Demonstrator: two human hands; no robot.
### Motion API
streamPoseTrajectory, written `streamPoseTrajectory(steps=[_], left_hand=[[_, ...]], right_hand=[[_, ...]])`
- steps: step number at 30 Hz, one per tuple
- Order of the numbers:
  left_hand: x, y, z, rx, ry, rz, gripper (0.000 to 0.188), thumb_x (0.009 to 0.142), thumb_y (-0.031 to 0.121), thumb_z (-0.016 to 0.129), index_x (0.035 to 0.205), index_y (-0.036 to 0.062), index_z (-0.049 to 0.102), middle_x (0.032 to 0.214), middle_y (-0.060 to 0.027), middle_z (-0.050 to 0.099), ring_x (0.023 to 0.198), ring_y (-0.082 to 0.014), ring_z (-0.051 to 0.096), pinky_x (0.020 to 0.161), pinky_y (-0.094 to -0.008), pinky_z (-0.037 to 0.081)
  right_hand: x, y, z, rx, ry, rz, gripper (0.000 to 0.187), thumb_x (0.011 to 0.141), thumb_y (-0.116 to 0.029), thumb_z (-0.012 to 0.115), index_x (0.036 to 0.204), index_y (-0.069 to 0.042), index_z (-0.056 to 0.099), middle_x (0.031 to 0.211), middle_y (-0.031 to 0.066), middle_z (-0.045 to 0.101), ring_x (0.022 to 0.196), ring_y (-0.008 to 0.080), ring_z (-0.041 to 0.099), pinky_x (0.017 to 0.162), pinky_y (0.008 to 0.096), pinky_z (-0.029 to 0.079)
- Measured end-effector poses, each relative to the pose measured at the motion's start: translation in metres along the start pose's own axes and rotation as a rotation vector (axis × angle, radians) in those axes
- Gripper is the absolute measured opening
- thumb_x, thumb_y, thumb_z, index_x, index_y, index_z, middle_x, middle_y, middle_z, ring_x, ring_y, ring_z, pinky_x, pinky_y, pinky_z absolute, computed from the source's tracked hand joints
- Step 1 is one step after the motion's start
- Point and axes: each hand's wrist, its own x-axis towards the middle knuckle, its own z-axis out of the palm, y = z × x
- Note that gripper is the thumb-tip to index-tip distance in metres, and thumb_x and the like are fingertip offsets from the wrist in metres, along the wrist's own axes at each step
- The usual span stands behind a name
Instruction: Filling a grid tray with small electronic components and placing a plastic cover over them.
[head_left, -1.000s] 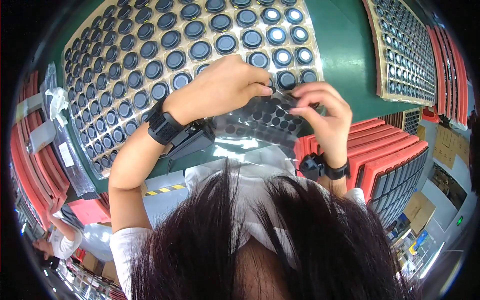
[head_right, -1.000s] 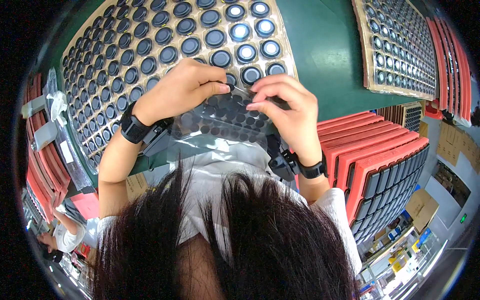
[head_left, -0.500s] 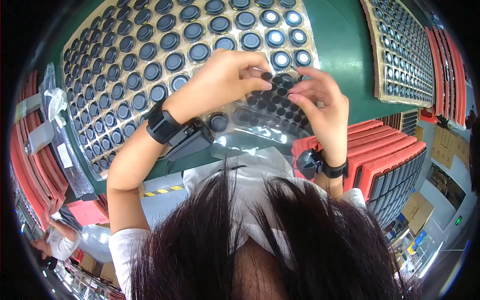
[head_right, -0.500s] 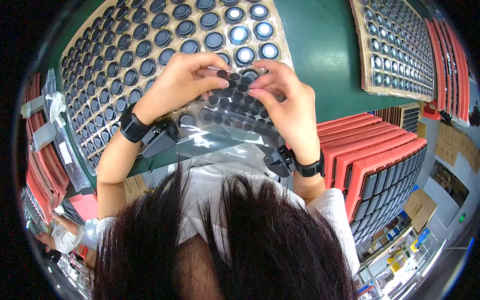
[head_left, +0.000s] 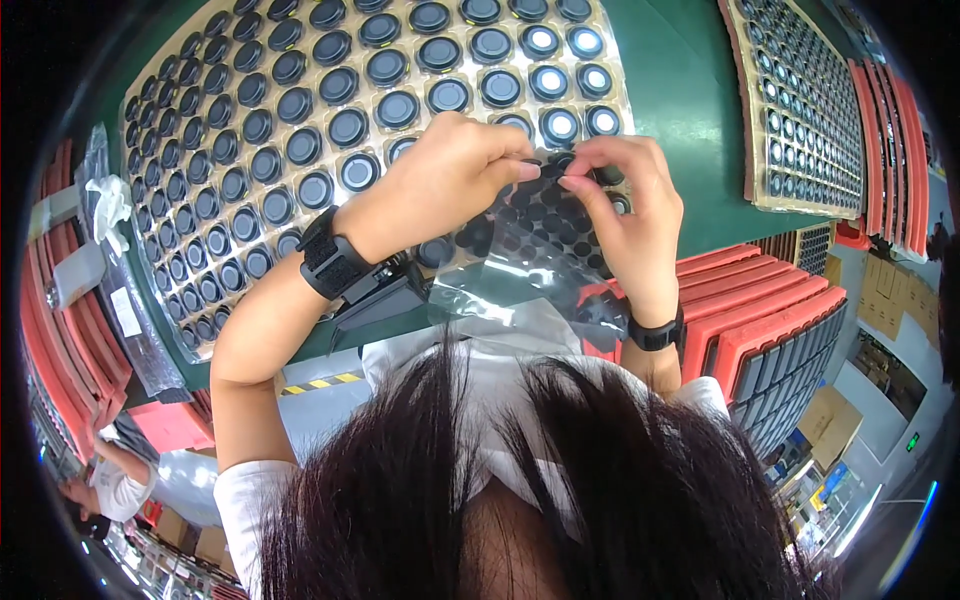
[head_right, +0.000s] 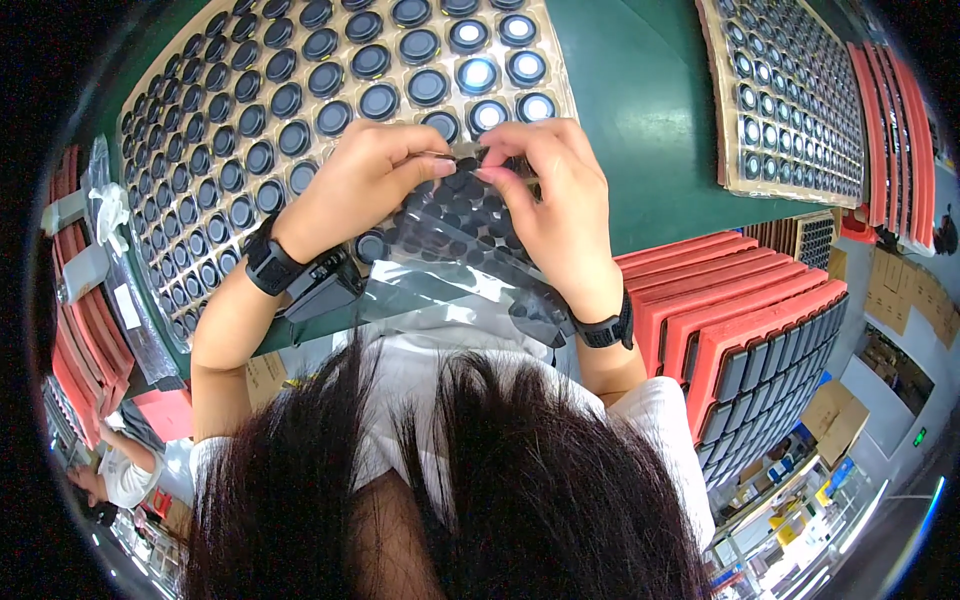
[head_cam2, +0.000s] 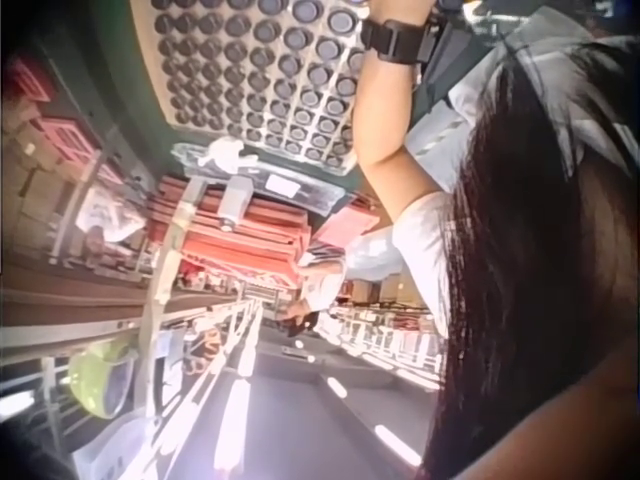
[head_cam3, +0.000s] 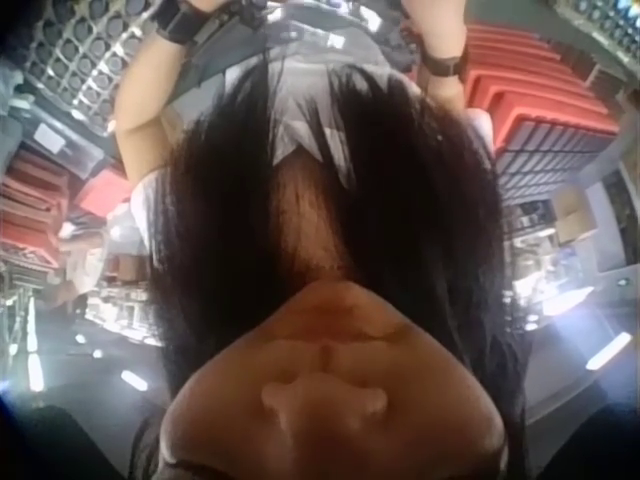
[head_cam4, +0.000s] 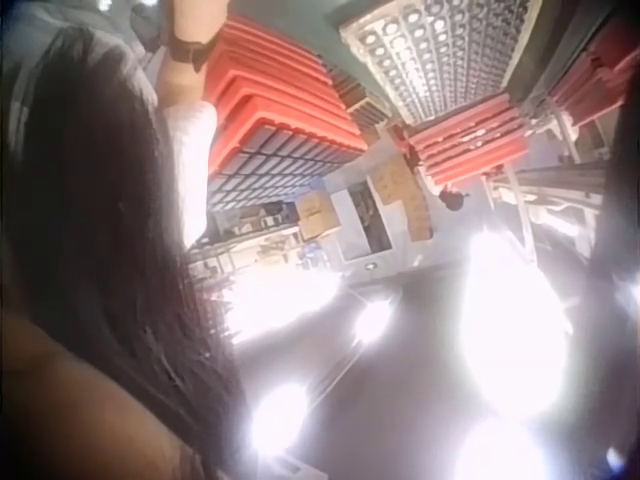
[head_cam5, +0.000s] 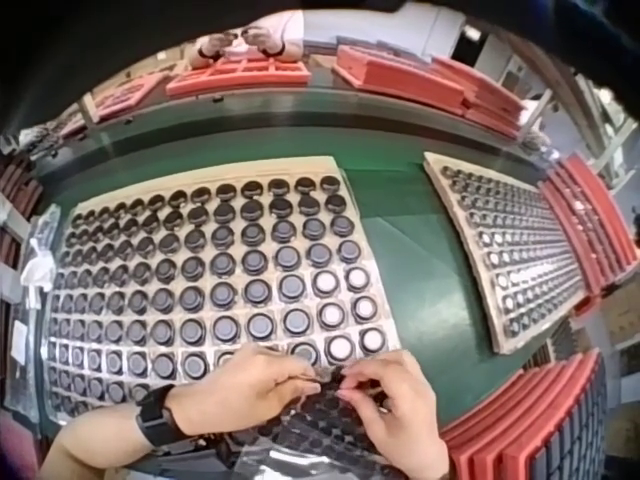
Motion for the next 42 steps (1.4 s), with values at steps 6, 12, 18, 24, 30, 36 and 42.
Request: streamPoseTrajectory(steps=[6, 12, 18, 24, 30, 36, 42], left_hand=[[-0.001, 0.001, 0.000, -0.006, 0.006, -0.017, 0.011, 0.080, 0.009, 0.062, 0.078, -0.0007, 0.058, 0.050, -0.0080, 0.042, 0.044, -0.0116, 0.036, 0.043, -0.0268, 0.031], [-0.002, 0.002, 0.001, -0.012, 0.009, -0.106, 0.011, 0.080, 0.010, 0.062, 0.079, -0.0008, 0.058, 0.051, -0.0077, 0.042, 0.046, -0.0109, 0.035, 0.044, -0.0262, 0.031], [-0.002, 0.003, 0.000, -0.036, 0.013, -0.181, 0.011, 0.080, 0.010, 0.061, 0.079, -0.0010, 0.058, 0.051, -0.0098, 0.043, 0.045, -0.0130, 0.039, 0.045, -0.0268, 0.033], [-0.001, 0.000, 0.002, 0.046, 0.002, -0.011, 0.010, 0.080, 0.009, 0.061, 0.079, -0.0010, 0.058, 0.054, -0.0139, 0.048, 0.046, -0.0214, 0.047, 0.046, -0.0299, 0.037], [-0.002, 0.002, -0.001, 0.060, -0.044, -0.025, 0.009, 0.079, 0.008, 0.060, 0.079, -0.0010, 0.058, 0.056, -0.0152, 0.050, 0.047, -0.0239, 0.049, 0.047, -0.0305, 0.038], [-0.001, 0.002, 0.000, 0.024, -0.047, -0.055, 0.007, 0.079, 0.005, 0.060, 0.080, -0.0011, 0.059, 0.058, -0.0161, 0.052, 0.047, -0.0238, 0.050, 0.047, -0.0308, 0.038], [-0.003, -0.001, 0.003, 0.027, -0.014, -0.004, 0.007, 0.078, 0.005, 0.060, 0.081, -0.0013, 0.059, 0.059, -0.0160, 0.053, 0.048, -0.0233, 0.050, 0.047, -0.0303, 0.039]], right_hand=[[0.000, -0.002, 0.000, -0.041, 0.030, 0.021, 0.030, 0.065, 0.003, 0.069, 0.092, -0.006, 0.059, 0.078, 0.0039, 0.059, 0.081, 0.0197, 0.055, 0.066, 0.0281, 0.048], [-0.003, -0.001, 0.002, -0.072, 0.045, 0.038, 0.028, 0.064, 0.002, 0.071, 0.089, -0.006, 0.059, 0.080, 0.0052, 0.059, 0.081, 0.0211, 0.055, 0.068, 0.0296, 0.047], [-0.006, 0.004, 0.000, 0.280, 0.036, -0.009, 0.041, 0.064, 0.005, 0.069, 0.100, -0.006, 0.054, 0.088, 0.0056, 0.060, 0.085, 0.0194, 0.058, 0.072, 0.0301, 0.047], [0.010, 0.000, 0.003, 0.112, -0.052, 0.006, 0.059, 0.067, 0.011, 0.065, 0.119, -0.003, 0.042, 0.100, 0.0109, 0.059, 0.082, 0.0152, 0.058, 0.084, 0.0305, 0.044], [0.009, 0.006, 0.005, 0.191, -0.145, 0.041, 0.060, 0.068, 0.011, 0.063, 0.122, -0.004, 0.042, 0.102, 0.0115, 0.058, 0.081, 0.0149, 0.059, 0.082, 0.0284, 0.044], [0.014, 0.003, -0.001, -0.013, -0.224, -0.094, 0.053, 0.069, 0.010, 0.063, 0.117, -0.003, 0.045, 0.100, 0.0114, 0.058, 0.079, 0.0159, 0.059, 0.081, 0.0281, 0.044], [0.012, 0.008, 0.000, 0.171, -0.235, -0.133, 0.042, 0.069, 0.011, 0.061, 0.107, -0.004, 0.050, 0.102, 0.0116, 0.051, 0.075, 0.0170, 0.058, 0.072, 0.0282, 0.047]])
